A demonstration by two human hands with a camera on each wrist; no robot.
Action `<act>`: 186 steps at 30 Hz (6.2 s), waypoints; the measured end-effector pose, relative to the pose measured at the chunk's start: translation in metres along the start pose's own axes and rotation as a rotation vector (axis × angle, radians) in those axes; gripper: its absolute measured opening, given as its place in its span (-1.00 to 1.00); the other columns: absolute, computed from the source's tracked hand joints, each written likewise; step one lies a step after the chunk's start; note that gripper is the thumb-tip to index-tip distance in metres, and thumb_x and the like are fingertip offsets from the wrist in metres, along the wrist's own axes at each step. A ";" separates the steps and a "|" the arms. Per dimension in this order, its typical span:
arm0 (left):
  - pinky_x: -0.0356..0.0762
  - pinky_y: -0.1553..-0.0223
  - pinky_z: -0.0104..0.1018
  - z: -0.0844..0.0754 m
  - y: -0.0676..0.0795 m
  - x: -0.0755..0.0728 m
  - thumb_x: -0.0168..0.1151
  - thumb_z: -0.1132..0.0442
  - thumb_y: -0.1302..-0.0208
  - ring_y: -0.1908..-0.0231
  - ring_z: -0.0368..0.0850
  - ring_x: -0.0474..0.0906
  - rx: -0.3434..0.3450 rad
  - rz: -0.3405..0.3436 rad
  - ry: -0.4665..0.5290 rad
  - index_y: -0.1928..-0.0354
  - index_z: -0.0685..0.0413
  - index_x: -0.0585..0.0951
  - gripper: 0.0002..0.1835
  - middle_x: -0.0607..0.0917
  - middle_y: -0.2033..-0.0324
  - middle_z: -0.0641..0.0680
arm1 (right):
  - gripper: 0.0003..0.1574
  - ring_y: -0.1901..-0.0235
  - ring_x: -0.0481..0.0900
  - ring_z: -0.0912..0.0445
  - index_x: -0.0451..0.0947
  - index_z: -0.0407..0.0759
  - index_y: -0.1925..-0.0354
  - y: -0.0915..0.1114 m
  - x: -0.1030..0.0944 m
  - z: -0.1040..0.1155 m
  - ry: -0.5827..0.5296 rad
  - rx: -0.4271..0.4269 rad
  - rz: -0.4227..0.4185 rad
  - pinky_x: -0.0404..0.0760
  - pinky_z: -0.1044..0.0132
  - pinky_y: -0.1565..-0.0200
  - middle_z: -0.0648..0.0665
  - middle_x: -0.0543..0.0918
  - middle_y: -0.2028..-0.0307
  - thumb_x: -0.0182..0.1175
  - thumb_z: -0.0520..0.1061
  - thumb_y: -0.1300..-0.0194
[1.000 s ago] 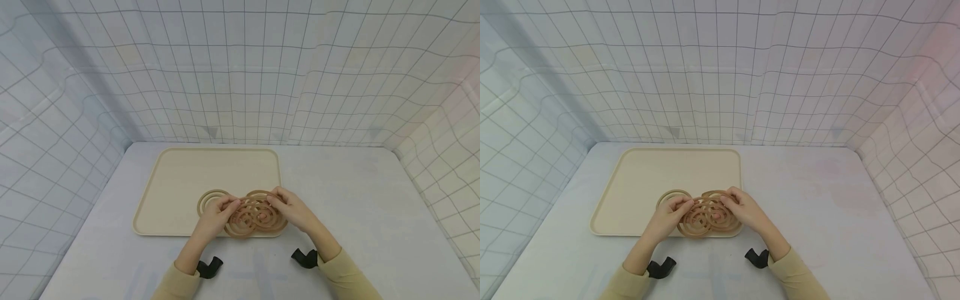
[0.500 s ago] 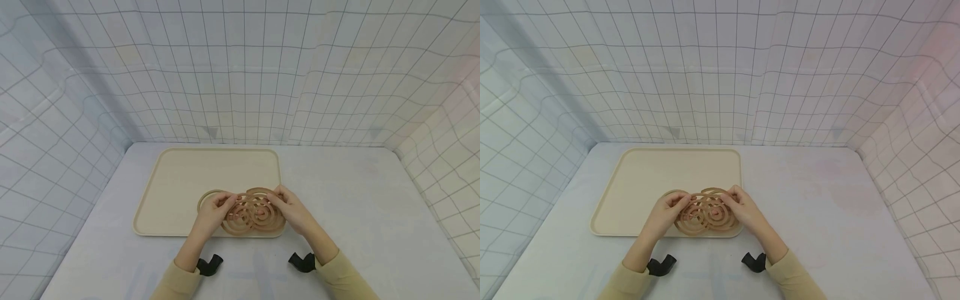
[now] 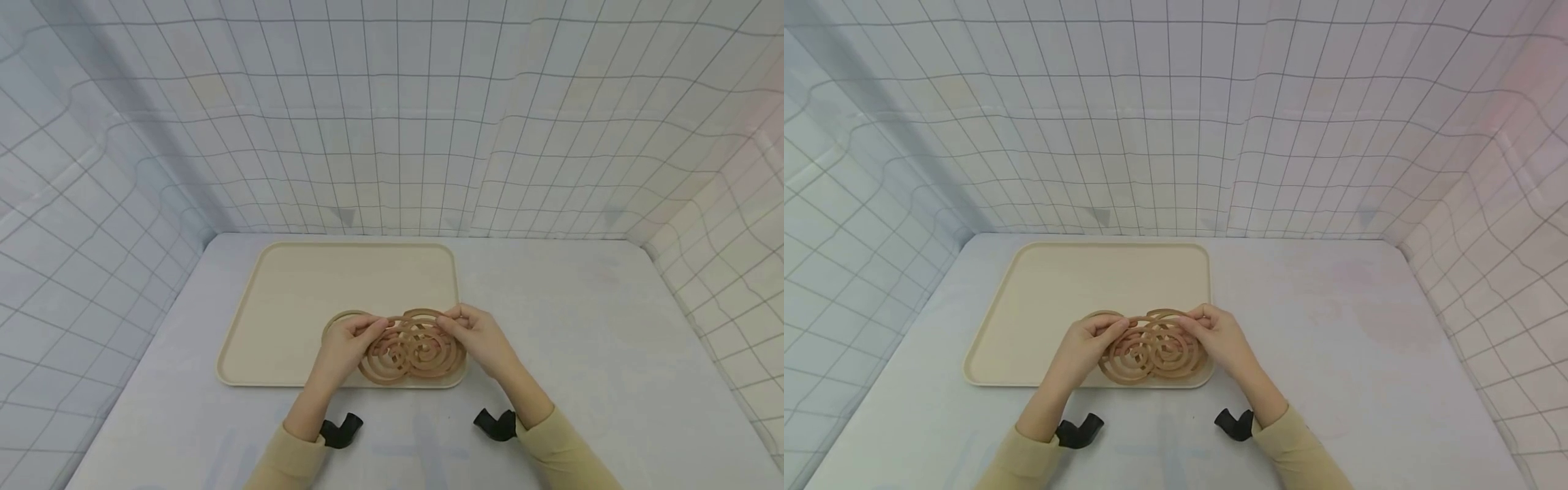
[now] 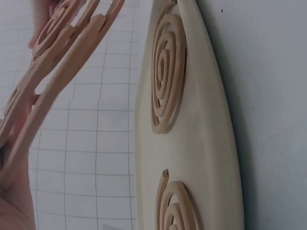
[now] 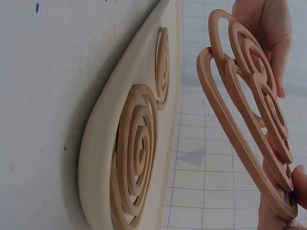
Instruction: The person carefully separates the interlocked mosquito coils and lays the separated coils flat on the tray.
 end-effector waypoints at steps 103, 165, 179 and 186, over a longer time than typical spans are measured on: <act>0.63 0.30 -0.44 -0.016 0.025 0.022 0.19 0.17 -0.41 0.35 -0.31 0.65 0.031 0.359 0.178 -0.01 0.40 0.64 -0.63 0.77 0.24 0.25 | -0.65 0.39 0.60 0.19 0.71 -0.26 0.15 0.037 -0.027 0.020 0.107 -0.010 0.016 0.62 0.32 0.32 -0.02 0.72 0.42 0.29 0.02 -0.33; 0.53 0.37 -0.50 0.004 0.031 0.018 0.15 0.17 -0.44 0.40 -0.34 0.56 -0.077 0.378 0.195 -0.06 0.44 0.58 -0.60 0.72 0.31 0.01 | -0.62 0.40 0.61 0.25 0.57 -0.40 0.05 0.036 -0.019 -0.013 -0.184 0.132 0.041 0.62 0.42 0.34 0.07 0.67 0.38 0.26 -0.09 -0.35; 0.64 0.26 -0.49 0.008 0.031 -0.001 0.03 0.18 -0.51 0.31 -0.33 0.68 -0.085 0.388 0.371 -0.19 0.53 0.40 -0.53 0.72 0.30 -0.16 | -0.89 0.44 0.60 0.24 0.64 -0.14 0.26 0.035 -0.031 -0.021 -0.209 0.132 0.090 0.61 0.41 0.36 0.08 0.69 0.46 0.24 -0.11 -0.36; 0.62 0.25 -0.52 0.026 0.028 -0.006 -0.08 0.16 -0.56 0.30 -0.34 0.65 -0.218 0.276 0.575 -0.07 0.14 0.47 -0.74 0.68 0.27 -0.12 | -0.87 0.33 0.61 0.29 0.58 -0.13 0.14 0.029 -0.026 -0.030 -0.365 0.175 0.096 0.61 0.49 0.27 0.08 0.66 0.32 0.16 -0.11 -0.44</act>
Point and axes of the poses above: each hand's wrist, its own y-axis away from the middle knuckle, its own x-axis out of the palm, z = x × y, the point moved 10 cm from there along -y, towards the middle knuckle
